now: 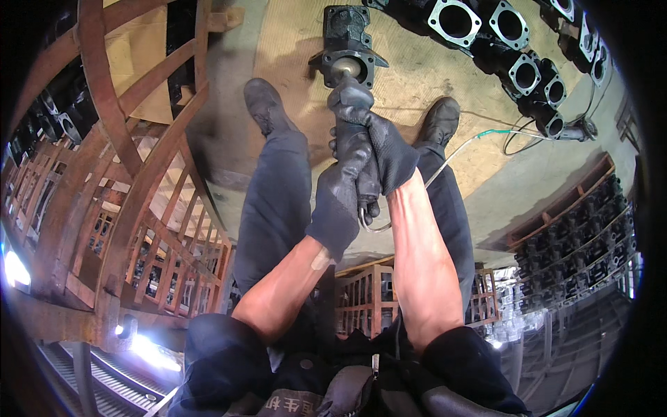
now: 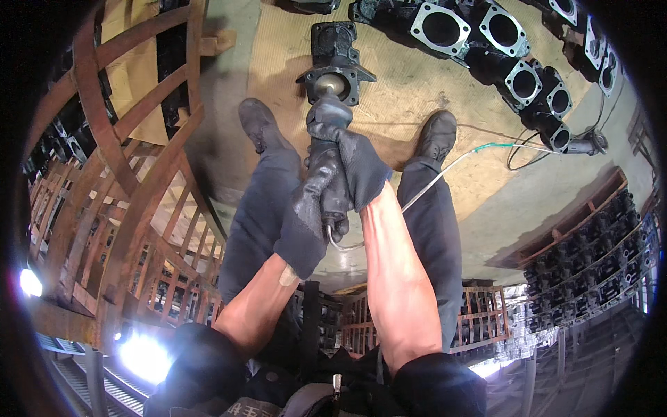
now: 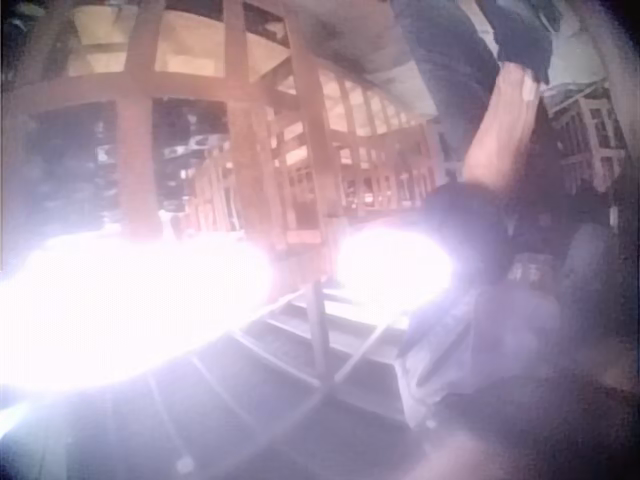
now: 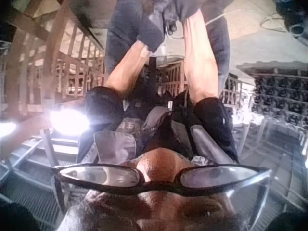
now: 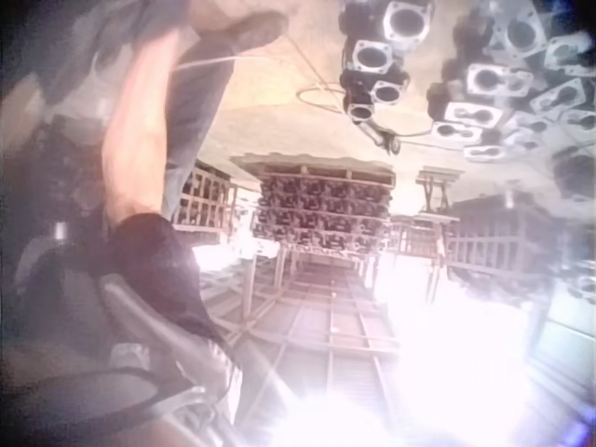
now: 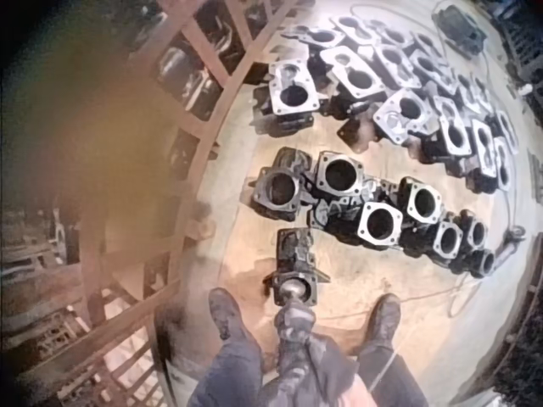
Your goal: The person uses a handheld rotary tool to grind the interior surfaces of several dark metal parts laid out on a wooden board. The person moves the tool across each part's inner cavity and then sets the tool down.
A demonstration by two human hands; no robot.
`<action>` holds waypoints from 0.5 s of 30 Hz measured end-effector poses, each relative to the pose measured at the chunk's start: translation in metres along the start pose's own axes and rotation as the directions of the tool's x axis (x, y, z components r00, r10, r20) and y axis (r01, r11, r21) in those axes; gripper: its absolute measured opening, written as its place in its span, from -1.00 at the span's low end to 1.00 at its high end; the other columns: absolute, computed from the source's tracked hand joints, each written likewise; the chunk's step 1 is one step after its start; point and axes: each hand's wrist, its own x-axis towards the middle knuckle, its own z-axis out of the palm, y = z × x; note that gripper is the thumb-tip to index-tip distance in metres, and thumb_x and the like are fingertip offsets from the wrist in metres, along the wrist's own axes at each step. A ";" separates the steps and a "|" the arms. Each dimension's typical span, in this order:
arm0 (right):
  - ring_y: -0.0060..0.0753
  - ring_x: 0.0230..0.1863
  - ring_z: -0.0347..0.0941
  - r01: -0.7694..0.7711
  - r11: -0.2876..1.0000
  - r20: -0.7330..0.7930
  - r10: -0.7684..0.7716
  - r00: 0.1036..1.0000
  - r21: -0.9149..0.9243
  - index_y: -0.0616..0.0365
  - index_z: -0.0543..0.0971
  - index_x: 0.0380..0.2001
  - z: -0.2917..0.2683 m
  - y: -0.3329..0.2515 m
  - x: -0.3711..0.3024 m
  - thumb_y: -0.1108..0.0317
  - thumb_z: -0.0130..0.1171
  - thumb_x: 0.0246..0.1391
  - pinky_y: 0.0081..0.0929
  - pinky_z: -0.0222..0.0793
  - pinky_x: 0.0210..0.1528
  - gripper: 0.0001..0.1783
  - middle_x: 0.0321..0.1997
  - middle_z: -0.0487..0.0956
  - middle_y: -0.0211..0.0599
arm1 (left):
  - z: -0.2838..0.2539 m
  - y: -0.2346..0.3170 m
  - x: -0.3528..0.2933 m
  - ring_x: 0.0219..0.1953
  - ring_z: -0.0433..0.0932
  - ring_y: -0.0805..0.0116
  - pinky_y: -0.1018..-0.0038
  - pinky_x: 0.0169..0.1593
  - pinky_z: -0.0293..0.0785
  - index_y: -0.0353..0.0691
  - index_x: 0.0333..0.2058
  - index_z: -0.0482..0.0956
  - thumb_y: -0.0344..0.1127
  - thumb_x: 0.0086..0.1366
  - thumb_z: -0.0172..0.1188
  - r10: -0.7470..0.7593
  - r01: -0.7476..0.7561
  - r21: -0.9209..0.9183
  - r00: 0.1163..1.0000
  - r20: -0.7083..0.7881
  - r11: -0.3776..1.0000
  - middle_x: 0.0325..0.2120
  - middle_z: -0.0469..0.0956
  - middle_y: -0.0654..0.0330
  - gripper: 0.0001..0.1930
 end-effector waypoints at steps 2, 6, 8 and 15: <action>-0.32 -0.46 0.53 0.031 1.000 -0.008 -0.031 0.999 -0.005 0.30 0.48 -0.15 -0.002 -0.004 0.007 0.17 0.27 0.06 -0.42 0.52 -0.40 -0.57 -0.38 0.56 -0.15 | 0.001 0.003 0.005 -0.80 0.35 0.39 0.46 -0.75 0.31 -0.24 -0.46 0.52 -0.12 0.33 0.14 -0.037 0.037 -0.005 0.999 0.006 0.999 -0.71 0.45 0.23 -0.70; -0.35 -0.49 0.52 0.036 0.999 -0.014 -0.036 0.999 0.032 0.31 0.49 -0.17 -0.003 -0.005 0.009 0.19 0.29 0.05 -0.44 0.51 -0.43 -0.58 -0.41 0.56 -0.17 | 0.007 0.007 0.004 -0.79 0.36 0.38 0.47 -0.76 0.30 -0.23 -0.46 0.51 -0.11 0.32 0.15 -0.028 0.028 0.035 0.999 -0.019 0.999 -0.70 0.43 0.23 -0.70; -0.35 -0.49 0.52 0.030 0.999 -0.019 -0.030 0.999 0.010 0.32 0.50 -0.17 -0.003 -0.003 0.007 0.18 0.30 0.05 -0.45 0.51 -0.45 -0.57 -0.41 0.56 -0.17 | 0.003 0.002 -0.001 -0.78 0.36 0.38 0.47 -0.76 0.30 -0.24 -0.45 0.50 -0.10 0.31 0.16 -0.018 0.019 -0.010 1.000 0.020 1.000 -0.69 0.43 0.23 -0.69; -0.35 -0.49 0.53 0.092 0.993 -0.067 -0.097 0.993 -0.069 0.35 0.52 -0.20 0.004 0.004 -0.010 0.17 0.31 0.04 -0.47 0.52 -0.46 -0.56 -0.41 0.57 -0.16 | -0.002 0.002 -0.014 -0.77 0.37 0.40 0.49 -0.74 0.32 -0.29 -0.37 0.51 -0.11 0.33 0.13 -0.018 0.018 0.031 1.000 0.006 0.999 -0.65 0.44 0.21 -0.69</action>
